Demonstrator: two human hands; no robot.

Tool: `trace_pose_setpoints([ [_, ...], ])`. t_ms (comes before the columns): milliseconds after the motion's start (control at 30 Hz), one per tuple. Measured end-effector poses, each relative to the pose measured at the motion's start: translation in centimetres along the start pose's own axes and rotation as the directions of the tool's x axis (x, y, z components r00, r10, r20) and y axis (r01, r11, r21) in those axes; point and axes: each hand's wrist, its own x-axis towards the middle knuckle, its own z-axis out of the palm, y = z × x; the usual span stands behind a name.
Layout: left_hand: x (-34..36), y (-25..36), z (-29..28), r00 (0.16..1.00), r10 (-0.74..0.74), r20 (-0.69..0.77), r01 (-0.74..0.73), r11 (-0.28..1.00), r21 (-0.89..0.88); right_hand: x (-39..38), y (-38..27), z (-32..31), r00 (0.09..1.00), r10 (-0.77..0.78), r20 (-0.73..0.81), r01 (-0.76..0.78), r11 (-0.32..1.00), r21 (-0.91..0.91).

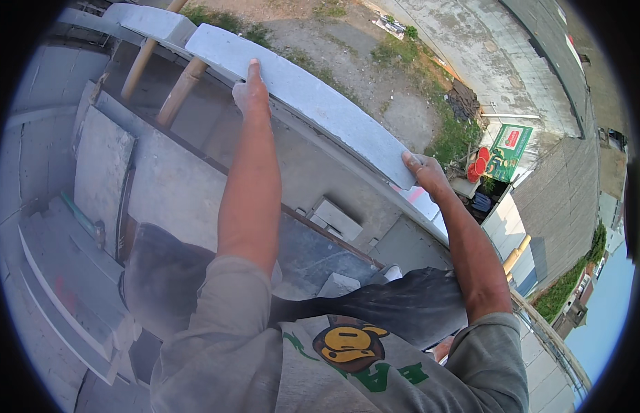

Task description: The person builds a wall by applying mortar from a bucket to lightweight concrete blocks with a trowel, then laying the blocks in courses and tapping them into place with a rubber mallet.

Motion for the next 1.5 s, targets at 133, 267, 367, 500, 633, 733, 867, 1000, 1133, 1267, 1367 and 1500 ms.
trace_pose_setpoints([
  [133, 1.6, -1.8, -0.1, 0.999, 0.04, -0.035, -0.035, 0.988, 0.148, -0.5, -0.4, 0.5, 1.0, -0.026, -0.012, 0.027, 0.996, 0.082],
  [267, 0.5, -1.2, -0.1, 1.0, -0.003, 0.012, 0.002, 0.996, 0.084, -0.9, -0.5, 0.3, 1.0, -0.011, -0.018, 0.013, 0.997, 0.071],
  [367, 0.5, -0.8, -0.2, 1.0, -0.01, 0.015, 0.008, 0.997, 0.081, -0.7, -0.6, 0.2, 1.0, -0.019, -0.001, 0.019, 0.998, 0.057],
  [500, 1.0, -0.8, -0.1, 1.0, 0.012, 0.001, -0.012, 0.996, 0.093, -0.4, -0.8, 0.1, 1.0, -0.012, 0.006, 0.012, 0.995, 0.097],
  [633, 0.8, -0.8, 0.3, 1.0, 0.028, -0.005, -0.028, 0.997, 0.078, -0.1, -0.5, -0.2, 1.0, -0.016, 0.026, 0.014, 0.997, 0.08],
  [733, 0.3, -1.0, 0.3, 1.0, 0.027, 0.015, -0.028, 0.996, 0.088, -0.2, 0.1, -0.5, 0.999, -0.039, 0.022, 0.038, 0.998, 0.05],
  [867, 1.0, -1.6, -0.8, 0.998, 0.056, -0.037, -0.045, 0.971, 0.233, -0.5, -0.6, 0.7, 1.0, 0.002, -0.005, -0.002, 1.0, 0.017],
  [1000, -1.4, -0.9, -1.8, 0.97, 0.065, -0.236, 0.019, 0.941, 0.337, -2.1, -2.6, 1.4, 0.997, -0.064, -0.043, 0.055, 0.978, -0.203],
  [1133, -2.1, 2.3, -3.8, 0.99, 0.119, -0.073, -0.075, 0.894, 0.441, -0.4, -0.6, -0.4, 0.988, -0.131, -0.081, 0.101, 0.947, -0.304],
  [1267, 5.6, 9.8, -14.0, 0.916, 0.353, 0.191, -0.37, 0.558, 0.743, -0.2, -2.2, 0.8, 0.997, -0.041, -0.066, 0.017, 0.945, -0.326],
  [1367, 8.0, 16.4, -16.9, 0.892, 0.093, 0.442, -0.446, 0.02, 0.895, 0.0, -1.0, -1.3, 0.991, -0.054, -0.124, 0.004, 0.927, -0.375],
  [1500, 12.1, 24.9, -28.9, 0.946, 0.165, 0.278, -0.28, -0.012, 0.96, 0.3, -3.0, -0.4, 0.975, -0.218, -0.028, 0.174, 0.843, -0.508],
])
